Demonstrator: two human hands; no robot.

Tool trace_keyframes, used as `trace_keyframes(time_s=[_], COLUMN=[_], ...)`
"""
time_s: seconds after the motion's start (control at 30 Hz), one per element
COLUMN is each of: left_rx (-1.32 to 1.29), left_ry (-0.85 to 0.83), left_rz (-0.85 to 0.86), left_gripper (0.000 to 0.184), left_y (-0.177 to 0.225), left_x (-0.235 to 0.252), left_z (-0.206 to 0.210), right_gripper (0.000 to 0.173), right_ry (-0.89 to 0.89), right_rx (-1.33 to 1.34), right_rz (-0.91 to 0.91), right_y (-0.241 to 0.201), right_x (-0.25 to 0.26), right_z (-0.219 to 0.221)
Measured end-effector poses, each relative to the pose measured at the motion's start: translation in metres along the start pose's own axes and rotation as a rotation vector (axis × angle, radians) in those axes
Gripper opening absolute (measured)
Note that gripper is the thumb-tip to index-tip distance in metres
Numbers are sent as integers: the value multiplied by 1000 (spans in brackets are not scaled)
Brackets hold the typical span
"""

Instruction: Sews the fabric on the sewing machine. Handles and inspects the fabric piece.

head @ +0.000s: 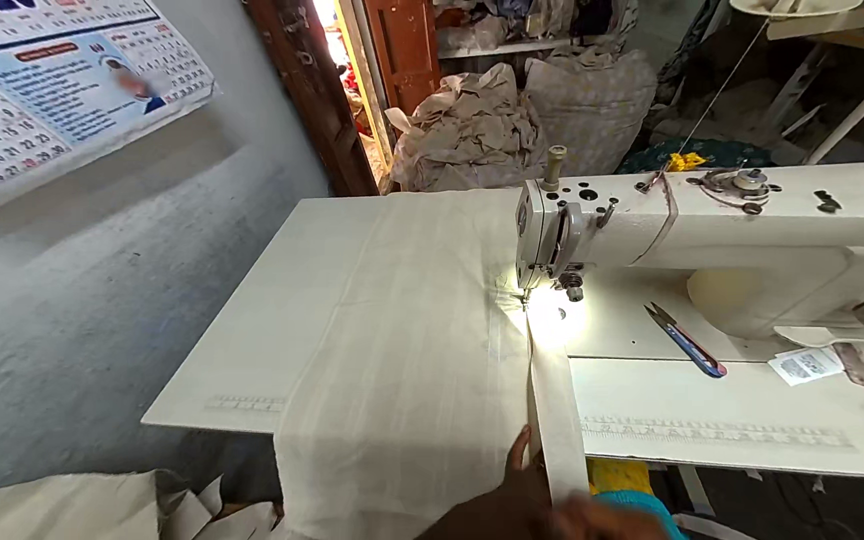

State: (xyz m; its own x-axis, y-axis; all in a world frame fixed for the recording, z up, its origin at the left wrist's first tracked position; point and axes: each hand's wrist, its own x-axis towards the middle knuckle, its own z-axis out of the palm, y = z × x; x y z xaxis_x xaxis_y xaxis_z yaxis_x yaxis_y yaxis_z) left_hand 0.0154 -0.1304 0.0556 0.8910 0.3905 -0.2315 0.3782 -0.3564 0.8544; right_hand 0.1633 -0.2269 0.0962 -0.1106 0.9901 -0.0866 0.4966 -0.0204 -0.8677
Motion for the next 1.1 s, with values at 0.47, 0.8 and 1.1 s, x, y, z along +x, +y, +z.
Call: trace_keyframes(time_s=[0.47, 0.8, 1.1], left_rx=[712, 600, 423], left_ry=[763, 755, 551], left_rz=[479, 411, 262], left_gripper=[20, 14, 31], left_y=[-114, -95, -89], left_x=[12, 15, 13], left_z=[17, 24, -8], right_gripper=[40, 22, 109], right_ry=[211, 25, 65], right_rx=[-284, -303, -563], right_rz=[86, 109, -30], right_y=[90, 80, 104], right_x=[70, 92, 158], right_z=[24, -15, -34])
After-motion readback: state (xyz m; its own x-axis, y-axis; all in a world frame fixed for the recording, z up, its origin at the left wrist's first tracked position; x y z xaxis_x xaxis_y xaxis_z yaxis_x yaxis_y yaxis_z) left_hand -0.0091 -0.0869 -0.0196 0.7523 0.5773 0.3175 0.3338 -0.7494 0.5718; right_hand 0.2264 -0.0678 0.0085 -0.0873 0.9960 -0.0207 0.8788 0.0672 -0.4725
